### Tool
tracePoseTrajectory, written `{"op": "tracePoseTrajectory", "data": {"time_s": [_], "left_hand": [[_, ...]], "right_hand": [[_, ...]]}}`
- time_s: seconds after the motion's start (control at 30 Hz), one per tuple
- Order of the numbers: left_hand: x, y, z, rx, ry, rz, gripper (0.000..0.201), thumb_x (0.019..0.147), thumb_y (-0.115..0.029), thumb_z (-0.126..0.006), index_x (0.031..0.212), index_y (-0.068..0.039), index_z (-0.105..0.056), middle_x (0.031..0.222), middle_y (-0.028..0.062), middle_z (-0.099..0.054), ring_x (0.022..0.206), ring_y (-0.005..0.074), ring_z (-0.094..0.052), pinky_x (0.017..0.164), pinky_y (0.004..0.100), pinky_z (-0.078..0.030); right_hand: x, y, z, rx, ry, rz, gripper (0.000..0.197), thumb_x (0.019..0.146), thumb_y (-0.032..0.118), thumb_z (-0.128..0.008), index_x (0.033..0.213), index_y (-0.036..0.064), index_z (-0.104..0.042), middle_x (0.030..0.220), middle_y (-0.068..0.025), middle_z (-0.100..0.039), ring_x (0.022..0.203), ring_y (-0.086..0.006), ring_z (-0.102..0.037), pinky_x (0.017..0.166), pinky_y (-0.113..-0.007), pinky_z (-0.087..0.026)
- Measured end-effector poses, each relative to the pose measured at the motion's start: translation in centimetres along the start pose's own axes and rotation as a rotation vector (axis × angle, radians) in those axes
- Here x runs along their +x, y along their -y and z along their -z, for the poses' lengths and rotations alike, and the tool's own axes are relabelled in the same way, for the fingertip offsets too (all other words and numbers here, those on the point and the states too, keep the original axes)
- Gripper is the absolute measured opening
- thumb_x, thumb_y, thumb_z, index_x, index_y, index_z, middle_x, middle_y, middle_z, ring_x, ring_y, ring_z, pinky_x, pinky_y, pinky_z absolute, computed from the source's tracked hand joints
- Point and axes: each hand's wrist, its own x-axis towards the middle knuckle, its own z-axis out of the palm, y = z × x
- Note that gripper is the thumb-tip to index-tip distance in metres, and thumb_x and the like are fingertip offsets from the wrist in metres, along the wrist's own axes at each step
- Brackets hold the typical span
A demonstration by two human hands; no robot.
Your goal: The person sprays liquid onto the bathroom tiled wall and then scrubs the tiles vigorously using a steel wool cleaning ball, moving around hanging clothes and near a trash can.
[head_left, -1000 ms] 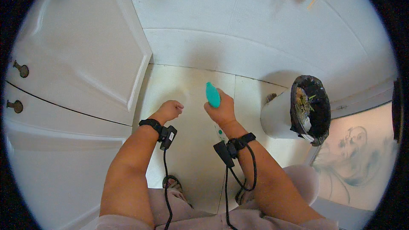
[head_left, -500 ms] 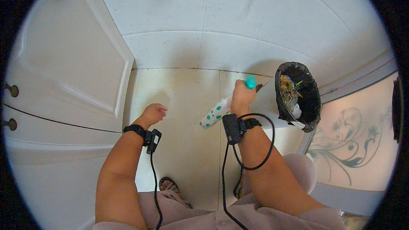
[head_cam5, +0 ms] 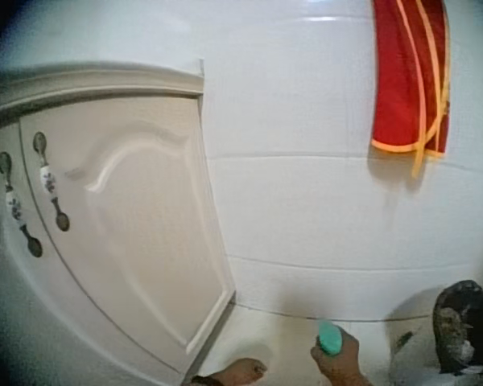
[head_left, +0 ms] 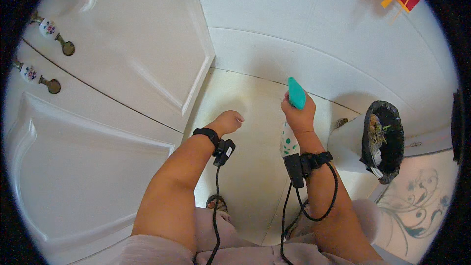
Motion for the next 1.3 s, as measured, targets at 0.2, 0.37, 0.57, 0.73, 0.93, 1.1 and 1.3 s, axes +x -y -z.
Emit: {"op": "tracePoseTrajectory", "data": {"time_s": [0.2,0.37,0.57,0.73,0.93,1.1,1.3], "left_hand": [[-0.9,0.9,0.9,0.069,-0.051,-0.029,0.022,0.075,-0.013,-0.060,0.094,-0.007,-0.069,0.093,0.0133,-0.068,0.085,0.0279,-0.064,0.078,0.0347,-0.050],[1.0,5.4,0.6,0.086,-0.115,-0.201,0.021,0.077,-0.015,-0.059,0.094,-0.007,-0.068,0.091,0.0136,-0.067,0.085,0.0299,-0.063,0.077,0.0373,-0.050],[1.7,4.5,-0.3,0.069,-0.122,-0.234,0.022,0.078,-0.016,-0.060,0.096,-0.006,-0.068,0.092,0.0145,-0.067,0.085,0.0299,-0.063,0.077,0.0375,-0.049],[-1.6,-0.3,2.4,0.163,-0.064,0.019,0.021,0.079,-0.013,-0.061,0.098,-0.006,-0.067,0.089,0.0122,-0.068,0.079,0.0224,-0.064,0.071,0.0330,-0.051],[-2.2,-0.8,3.7,-0.054,-0.033,0.082,0.025,0.082,-0.012,-0.061,0.105,-0.003,-0.063,0.085,0.0062,-0.065,0.067,0.0148,-0.058,0.059,0.0291,-0.048],[-1.1,-1.2,2.9,-0.084,-0.012,0.130,0.023,0.081,-0.011,-0.061,0.102,-0.003,-0.064,0.085,0.0080,-0.066,0.069,0.0161,-0.060,0.062,0.0302,-0.049],[-0.3,6.1,1.9,-0.113,-0.120,-0.050,0.022,0.081,-0.021,-0.062,0.097,-0.007,-0.065,0.081,0.0089,-0.066,0.075,0.0169,-0.062,0.071,0.0318,-0.050]], "right_hand": [[-0.7,5.4,-0.3,0.494,0.314,0.062,0.018,0.067,0.006,-0.065,0.085,0.0041,-0.062,0.077,-0.0034,-0.063,0.067,-0.0118,-0.056,0.064,-0.027,-0.048],[-1.3,10.4,-0.4,0.574,0.619,0.194,0.015,0.070,0.010,-0.069,0.081,0.0037,-0.062,0.074,-0.0038,-0.062,0.068,-0.0105,-0.057,0.062,-0.027,-0.047],[-1.5,10.6,0.8,0.654,0.620,0.234,0.015,0.070,0.010,-0.069,0.082,0.0043,-0.061,0.071,-0.0018,-0.060,0.065,-0.0095,-0.054,0.060,-0.026,-0.046],[-0.4,9.4,1.5,0.776,0.435,0.142,0.015,0.066,0.004,-0.062,0.081,0.0048,-0.060,0.074,0.0012,-0.058,0.065,-0.0074,-0.050,0.059,-0.024,-0.043],[0.5,9.0,1.3,0.622,0.299,0.139,0.015,0.065,0.002,-0.059,0.080,0.0039,-0.061,0.074,-0.0002,-0.059,0.063,-0.0082,-0.050,0.060,-0.024,-0.043],[0.8,7.7,0.8,0.643,0.342,0.013,0.021,0.065,0.000,-0.060,0.086,0.0039,-0.063,0.077,-0.0011,-0.061,0.065,-0.0080,-0.051,0.060,-0.025,-0.044],[0.6,9.8,0.7,0.821,0.376,0.437,0.046,0.066,-0.001,-0.057,0.112,0.0053,-0.060,0.086,-0.0022,-0.062,0.066,-0.0084,-0.052,0.063,-0.025,-0.045]]}}
